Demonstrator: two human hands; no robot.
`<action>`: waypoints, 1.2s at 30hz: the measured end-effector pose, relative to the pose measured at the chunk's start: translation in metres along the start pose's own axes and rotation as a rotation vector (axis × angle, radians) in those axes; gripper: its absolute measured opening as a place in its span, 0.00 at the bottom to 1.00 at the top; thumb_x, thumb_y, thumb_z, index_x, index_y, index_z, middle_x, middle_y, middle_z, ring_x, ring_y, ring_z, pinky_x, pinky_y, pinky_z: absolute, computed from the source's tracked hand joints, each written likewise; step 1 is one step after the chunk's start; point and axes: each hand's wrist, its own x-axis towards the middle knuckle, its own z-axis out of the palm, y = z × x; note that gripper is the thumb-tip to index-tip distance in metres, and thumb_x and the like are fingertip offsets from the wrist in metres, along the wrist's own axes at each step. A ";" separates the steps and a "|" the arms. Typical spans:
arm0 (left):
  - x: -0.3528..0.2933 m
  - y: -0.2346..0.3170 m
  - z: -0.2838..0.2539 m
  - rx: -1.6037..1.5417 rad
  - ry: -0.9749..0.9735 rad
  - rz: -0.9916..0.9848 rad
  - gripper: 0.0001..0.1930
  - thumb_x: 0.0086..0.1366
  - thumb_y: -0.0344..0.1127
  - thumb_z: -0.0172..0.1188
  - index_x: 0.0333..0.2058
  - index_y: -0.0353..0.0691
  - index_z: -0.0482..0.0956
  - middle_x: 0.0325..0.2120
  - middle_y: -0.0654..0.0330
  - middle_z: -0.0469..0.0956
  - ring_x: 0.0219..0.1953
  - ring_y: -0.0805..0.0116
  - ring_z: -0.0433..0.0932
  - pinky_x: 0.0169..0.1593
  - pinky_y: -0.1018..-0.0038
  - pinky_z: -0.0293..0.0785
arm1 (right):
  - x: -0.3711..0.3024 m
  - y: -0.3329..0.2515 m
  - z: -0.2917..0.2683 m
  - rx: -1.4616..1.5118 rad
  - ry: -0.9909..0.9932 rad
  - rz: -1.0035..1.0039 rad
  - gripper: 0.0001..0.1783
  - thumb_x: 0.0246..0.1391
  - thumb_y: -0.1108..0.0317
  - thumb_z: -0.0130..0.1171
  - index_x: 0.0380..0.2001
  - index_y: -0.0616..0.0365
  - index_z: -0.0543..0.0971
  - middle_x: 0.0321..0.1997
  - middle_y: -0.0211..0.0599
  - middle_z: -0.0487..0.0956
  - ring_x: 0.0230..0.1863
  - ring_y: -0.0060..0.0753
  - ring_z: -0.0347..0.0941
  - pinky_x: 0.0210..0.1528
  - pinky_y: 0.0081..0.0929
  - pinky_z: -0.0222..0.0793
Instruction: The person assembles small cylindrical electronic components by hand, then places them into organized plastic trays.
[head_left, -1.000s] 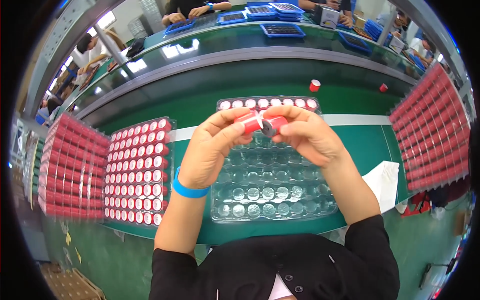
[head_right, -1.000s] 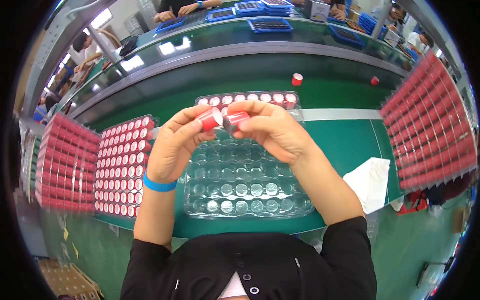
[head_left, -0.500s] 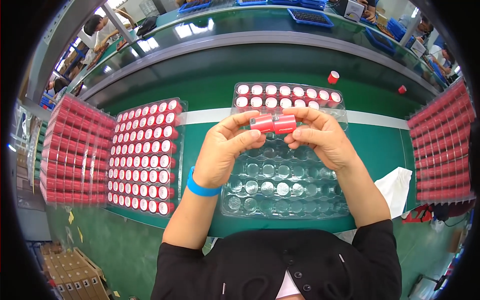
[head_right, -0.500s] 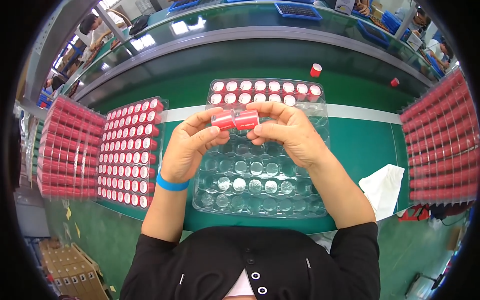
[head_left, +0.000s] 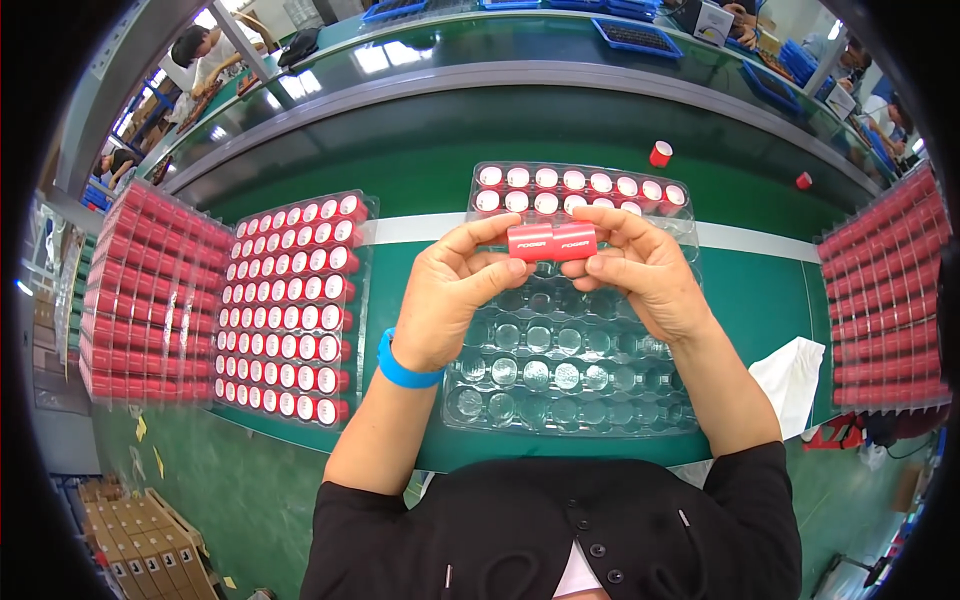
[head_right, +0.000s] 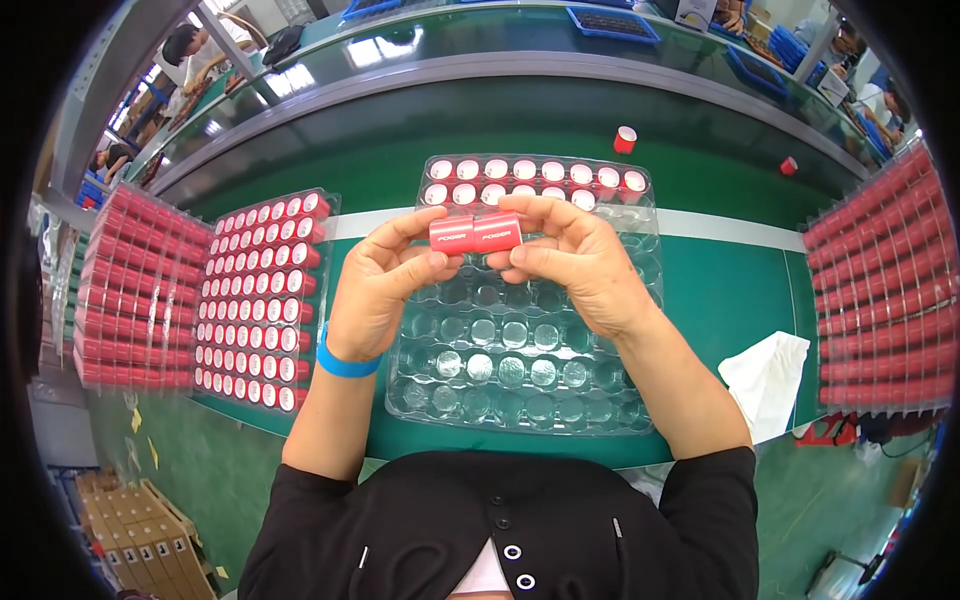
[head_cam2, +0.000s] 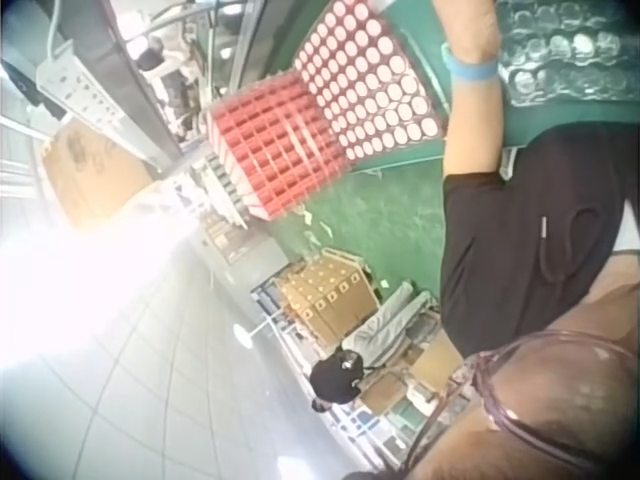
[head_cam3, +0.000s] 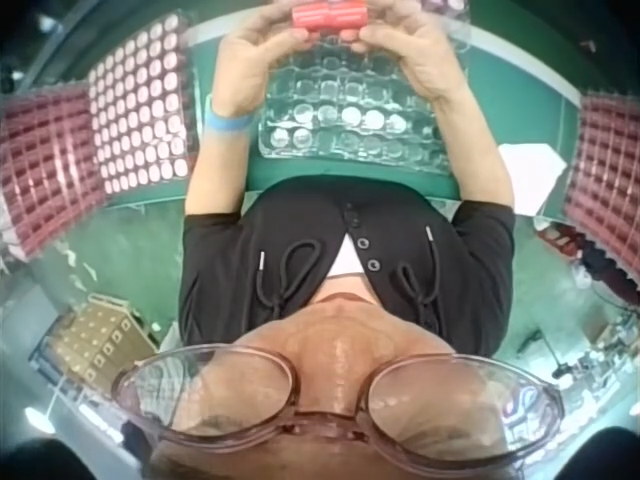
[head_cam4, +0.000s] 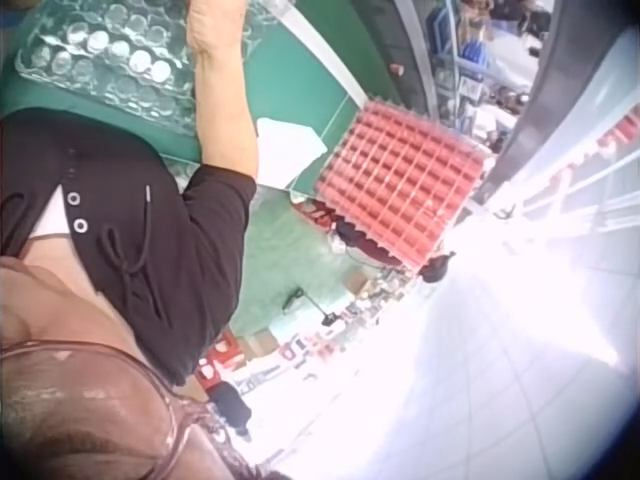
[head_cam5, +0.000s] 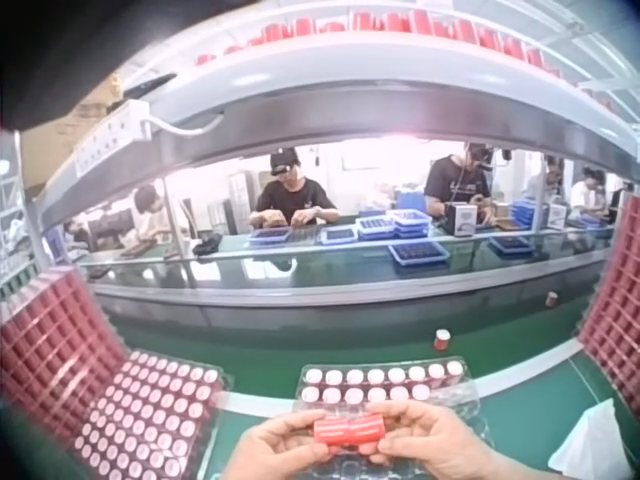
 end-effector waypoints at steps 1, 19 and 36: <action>0.000 0.000 0.000 0.007 -0.001 0.014 0.21 0.65 0.26 0.64 0.57 0.33 0.74 0.45 0.53 0.81 0.44 0.67 0.83 0.50 0.71 0.81 | 0.000 0.000 0.001 0.000 -0.001 0.000 0.28 0.58 0.77 0.61 0.63 0.63 0.71 0.54 0.44 0.77 0.48 0.33 0.82 0.49 0.26 0.81; -0.003 -0.006 0.010 0.241 0.021 0.080 0.20 0.67 0.34 0.65 0.56 0.36 0.76 0.32 0.62 0.80 0.34 0.78 0.79 0.38 0.80 0.77 | -0.003 -0.001 0.006 -0.158 0.078 -0.007 0.28 0.62 0.67 0.61 0.63 0.62 0.70 0.41 0.43 0.83 0.37 0.32 0.84 0.39 0.24 0.80; 0.003 -0.020 0.004 0.532 -0.207 0.363 0.21 0.65 0.25 0.64 0.55 0.35 0.69 0.50 0.55 0.77 0.53 0.67 0.77 0.57 0.69 0.74 | -0.011 0.002 0.017 -0.944 0.125 -0.770 0.25 0.48 0.78 0.71 0.51 0.61 0.76 0.49 0.39 0.80 0.46 0.31 0.78 0.46 0.26 0.75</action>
